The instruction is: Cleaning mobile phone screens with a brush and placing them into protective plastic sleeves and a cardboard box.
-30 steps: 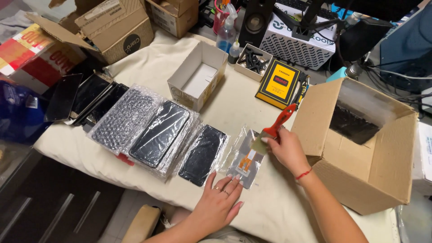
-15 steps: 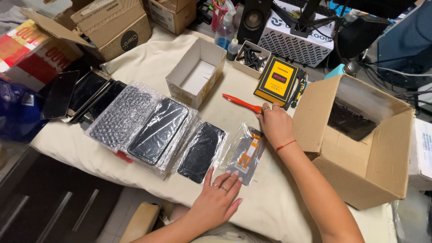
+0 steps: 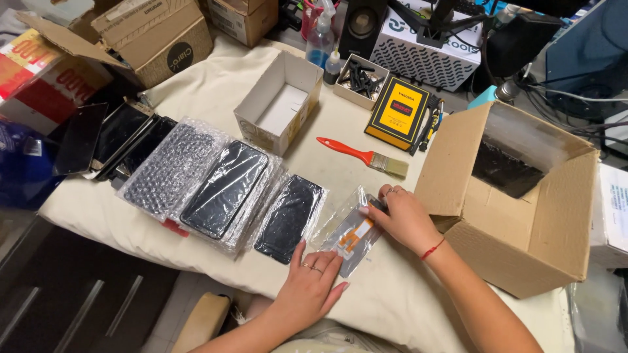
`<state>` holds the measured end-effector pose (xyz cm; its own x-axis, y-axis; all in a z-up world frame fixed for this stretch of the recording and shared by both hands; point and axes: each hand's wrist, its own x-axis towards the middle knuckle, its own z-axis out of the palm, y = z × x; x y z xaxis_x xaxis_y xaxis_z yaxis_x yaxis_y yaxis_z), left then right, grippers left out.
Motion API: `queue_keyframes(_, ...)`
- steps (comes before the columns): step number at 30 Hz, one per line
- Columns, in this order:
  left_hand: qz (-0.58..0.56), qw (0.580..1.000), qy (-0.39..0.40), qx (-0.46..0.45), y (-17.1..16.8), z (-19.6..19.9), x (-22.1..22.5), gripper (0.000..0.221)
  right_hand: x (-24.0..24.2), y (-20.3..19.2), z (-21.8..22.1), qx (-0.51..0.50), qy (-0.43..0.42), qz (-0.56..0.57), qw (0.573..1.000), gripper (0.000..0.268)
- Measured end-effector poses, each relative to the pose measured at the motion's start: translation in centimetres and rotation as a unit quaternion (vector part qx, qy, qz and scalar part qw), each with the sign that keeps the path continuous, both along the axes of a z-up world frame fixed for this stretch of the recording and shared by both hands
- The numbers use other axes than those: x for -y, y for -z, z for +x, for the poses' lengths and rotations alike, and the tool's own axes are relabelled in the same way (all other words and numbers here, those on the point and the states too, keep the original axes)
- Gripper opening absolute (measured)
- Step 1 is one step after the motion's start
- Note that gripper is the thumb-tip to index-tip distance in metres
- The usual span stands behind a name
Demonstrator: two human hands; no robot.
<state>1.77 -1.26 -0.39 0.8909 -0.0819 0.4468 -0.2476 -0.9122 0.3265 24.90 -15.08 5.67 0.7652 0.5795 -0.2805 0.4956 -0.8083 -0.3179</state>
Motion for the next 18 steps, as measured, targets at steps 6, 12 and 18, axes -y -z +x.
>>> queue_keyframes(6,0.029,0.999,-0.013,0.025,-0.9,0.1,-0.6,0.049,1.6,-0.5,-2.4,-0.020,-0.018,-0.055,0.998,0.063)
queue_keyframes(12,0.060,0.998,-0.004,-0.013,-1.0,0.0,-1.2,0.052,3.5,-2.1,-6.3,-0.102,0.019,-0.098,0.990,0.061)
queue_keyframes(18,0.110,0.993,0.012,-0.046,-1.5,-0.1,-2.1,0.059,5.5,1.2,-10.5,-0.099,0.086,-0.027,0.991,0.057)
